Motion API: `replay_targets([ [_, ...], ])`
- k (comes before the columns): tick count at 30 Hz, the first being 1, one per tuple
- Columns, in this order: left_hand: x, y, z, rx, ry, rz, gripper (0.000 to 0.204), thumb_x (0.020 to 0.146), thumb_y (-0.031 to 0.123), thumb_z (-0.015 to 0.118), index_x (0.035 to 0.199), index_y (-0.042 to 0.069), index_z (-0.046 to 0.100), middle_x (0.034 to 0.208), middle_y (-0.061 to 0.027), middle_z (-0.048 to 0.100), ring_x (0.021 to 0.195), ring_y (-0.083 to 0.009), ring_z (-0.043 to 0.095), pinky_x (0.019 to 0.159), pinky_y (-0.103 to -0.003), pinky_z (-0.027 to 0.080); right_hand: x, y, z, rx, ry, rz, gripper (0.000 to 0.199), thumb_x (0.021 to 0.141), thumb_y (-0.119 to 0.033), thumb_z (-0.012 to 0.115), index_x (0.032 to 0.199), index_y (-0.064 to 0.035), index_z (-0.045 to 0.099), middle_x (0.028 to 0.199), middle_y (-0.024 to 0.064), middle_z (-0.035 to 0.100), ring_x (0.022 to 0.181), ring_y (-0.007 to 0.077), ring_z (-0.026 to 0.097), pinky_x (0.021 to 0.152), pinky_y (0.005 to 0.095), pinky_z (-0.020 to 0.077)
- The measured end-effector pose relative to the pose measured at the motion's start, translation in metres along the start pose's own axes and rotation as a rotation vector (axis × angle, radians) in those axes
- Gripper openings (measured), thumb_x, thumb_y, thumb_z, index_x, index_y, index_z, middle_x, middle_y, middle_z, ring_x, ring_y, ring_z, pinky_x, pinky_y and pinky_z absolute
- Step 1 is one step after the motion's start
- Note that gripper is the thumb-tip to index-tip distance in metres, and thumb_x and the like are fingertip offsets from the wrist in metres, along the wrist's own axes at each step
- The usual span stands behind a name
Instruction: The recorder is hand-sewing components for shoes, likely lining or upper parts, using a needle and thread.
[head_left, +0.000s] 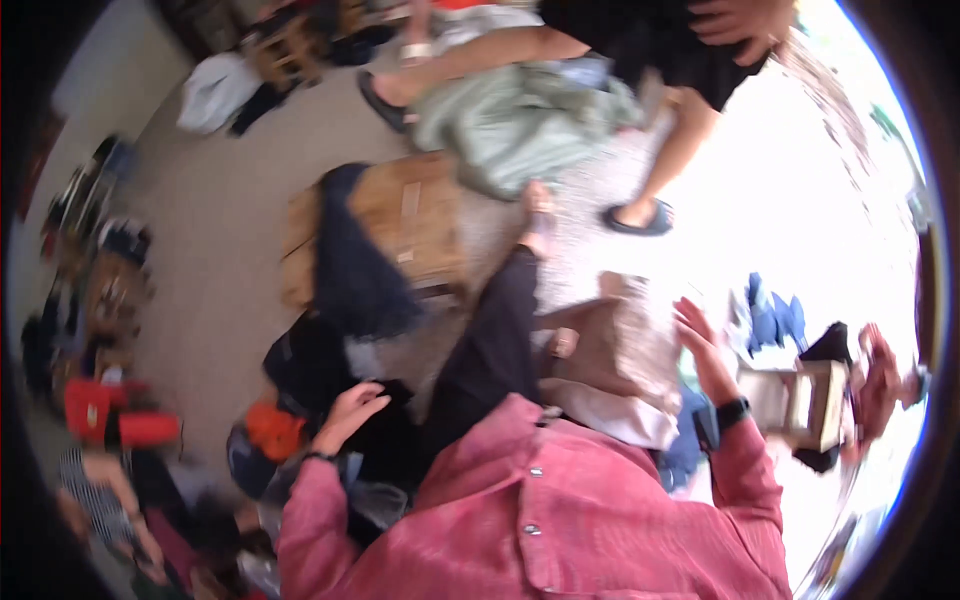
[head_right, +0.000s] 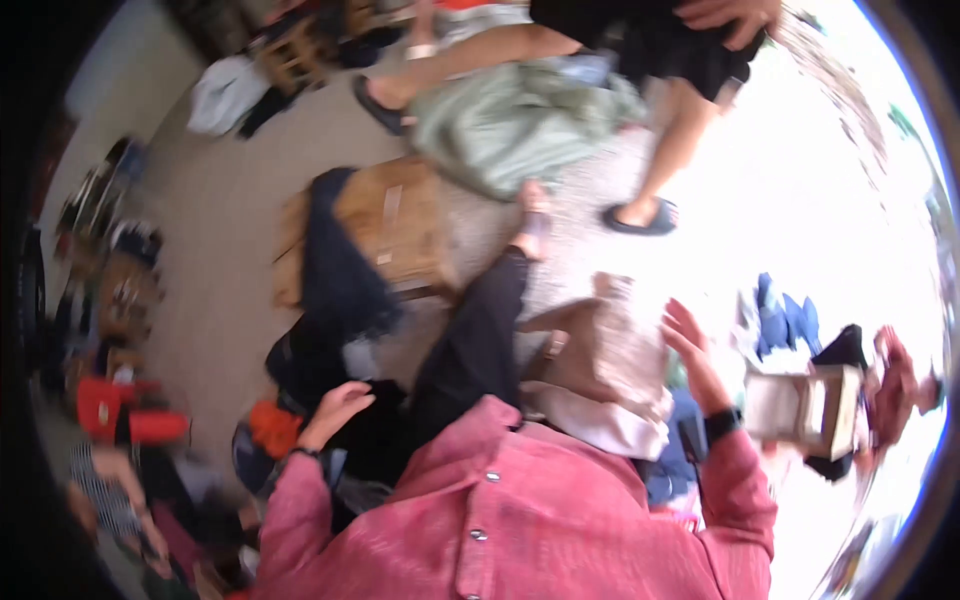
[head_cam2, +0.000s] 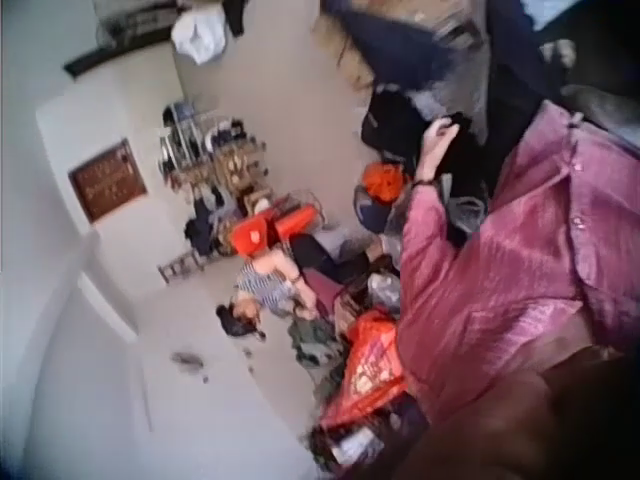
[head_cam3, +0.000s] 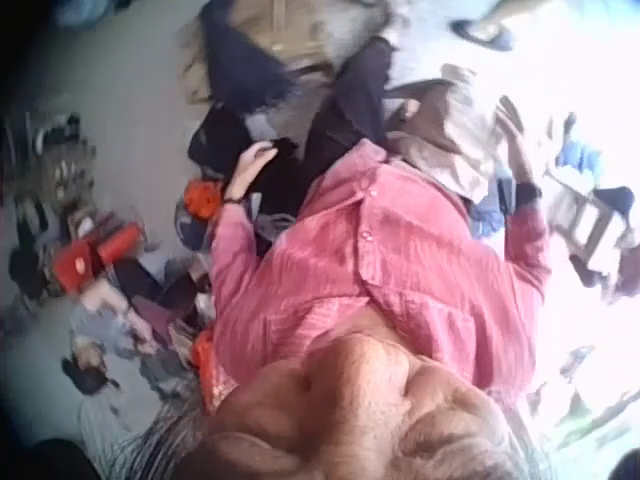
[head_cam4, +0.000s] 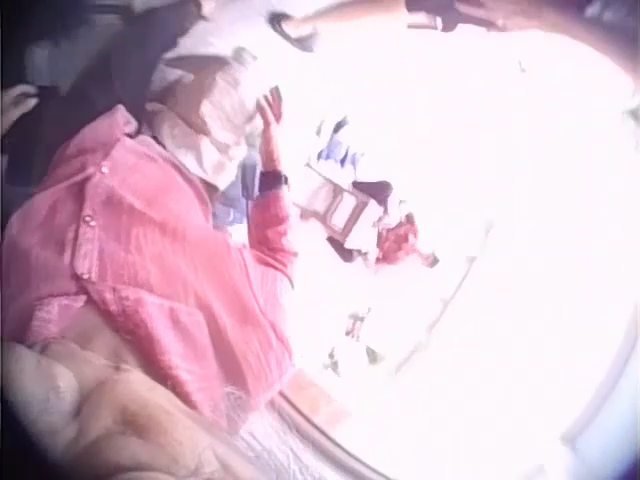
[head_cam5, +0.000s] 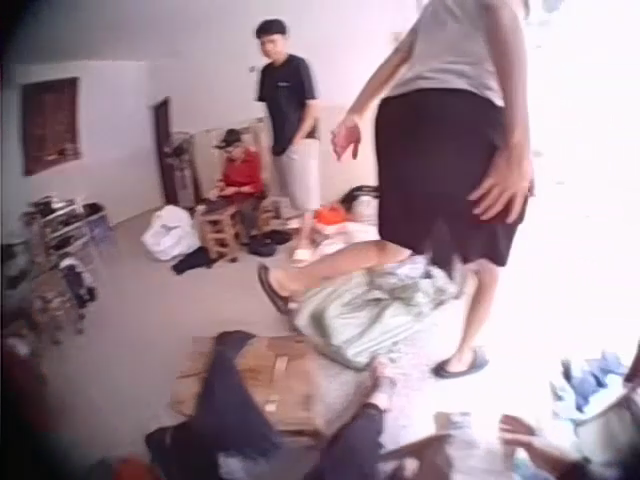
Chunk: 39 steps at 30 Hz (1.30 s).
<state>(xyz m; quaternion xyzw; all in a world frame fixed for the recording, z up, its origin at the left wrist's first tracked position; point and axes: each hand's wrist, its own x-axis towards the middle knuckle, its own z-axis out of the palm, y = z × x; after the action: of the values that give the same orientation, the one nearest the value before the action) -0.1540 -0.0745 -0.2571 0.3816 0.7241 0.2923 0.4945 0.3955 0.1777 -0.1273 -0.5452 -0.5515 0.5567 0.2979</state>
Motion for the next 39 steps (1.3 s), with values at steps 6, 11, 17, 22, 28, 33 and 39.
replay_targets([
  [6,-0.014,0.126,0.028,-0.156,-0.191,0.147,0.031,0.089,0.015,0.066,0.115,-0.002,0.060,0.107,-0.0083,0.065,0.099,-0.0143,0.062,0.090,-0.027,0.048,-0.058,0.067,-0.081,0.188,0.203,0.091,0.048,0.092,-0.031,0.061,0.129,-0.0018,0.053,0.123,0.0098,0.060,0.112,0.0193,0.058,0.092,0.0334,0.0461],
  [11,-0.001,0.213,0.074,-0.134,-0.350,0.229,0.030,0.090,0.014,0.063,0.116,-0.001,0.060,0.109,-0.0096,0.064,0.099,-0.0150,0.062,0.092,-0.028,0.047,-0.117,0.166,-0.128,0.369,0.479,0.297,0.039,0.089,-0.028,0.063,0.118,-0.0026,0.060,0.106,0.0092,0.065,0.094,0.0199,0.064,0.079,0.0333,0.0522],
  [17,0.035,0.292,0.146,0.016,-0.627,0.341,0.029,0.089,0.012,0.063,0.116,-0.001,0.059,0.112,-0.0084,0.064,0.102,-0.0152,0.060,0.093,-0.029,0.045,-0.184,0.268,-0.119,0.318,0.646,0.617,0.028,0.088,-0.021,0.064,0.111,-0.0034,0.062,0.098,0.0070,0.067,0.081,0.0167,0.065,0.067,0.0308,0.0537],
  [22,0.058,0.356,0.191,-0.167,-0.807,0.399,0.041,0.092,0.031,0.062,0.117,-0.002,0.056,0.112,-0.0118,0.064,0.099,-0.0189,0.063,0.088,-0.031,0.049,-0.216,0.295,-0.101,0.512,0.655,0.735,0.019,0.085,-0.014,0.064,0.100,-0.0032,0.064,0.087,0.0067,0.067,0.067,0.0141,0.064,0.056,0.0278,0.0527],
  [28,0.079,0.394,0.240,-0.173,-0.752,0.460,0.032,0.094,0.024,0.059,0.115,0.000,0.058,0.112,-0.0093,0.064,0.104,-0.0154,0.060,0.092,-0.029,0.045,-0.196,0.273,-0.079,0.197,0.537,0.571,0.018,0.083,-0.012,0.063,0.097,-0.0008,0.066,0.081,0.0052,0.066,0.065,0.0119,0.063,0.055,0.0254,0.0507],
  [33,0.077,0.355,0.285,0.724,-0.544,1.201,0.028,0.081,0.024,0.071,0.105,0.010,0.067,0.114,-0.0053,0.065,0.112,-0.0205,0.057,0.106,-0.041,0.031,-0.210,0.280,-0.074,0.044,0.555,0.352,0.020,0.083,-0.012,0.064,0.098,0.0007,0.066,0.077,0.0046,0.066,0.066,0.0126,0.063,0.058,0.0252,0.0501],
  [39,0.078,0.324,0.283,0.815,-0.332,1.315,0.019,0.076,0.025,0.073,0.088,0.011,0.068,0.101,-0.0033,0.068,0.104,-0.0233,0.059,0.103,-0.044,0.031,-0.289,0.334,-0.081,0.030,0.735,0.598,0.019,0.075,-0.005,0.064,0.092,0.0023,0.067,0.073,0.0071,0.066,0.061,0.0153,0.063,0.054,0.0287,0.0506],
])
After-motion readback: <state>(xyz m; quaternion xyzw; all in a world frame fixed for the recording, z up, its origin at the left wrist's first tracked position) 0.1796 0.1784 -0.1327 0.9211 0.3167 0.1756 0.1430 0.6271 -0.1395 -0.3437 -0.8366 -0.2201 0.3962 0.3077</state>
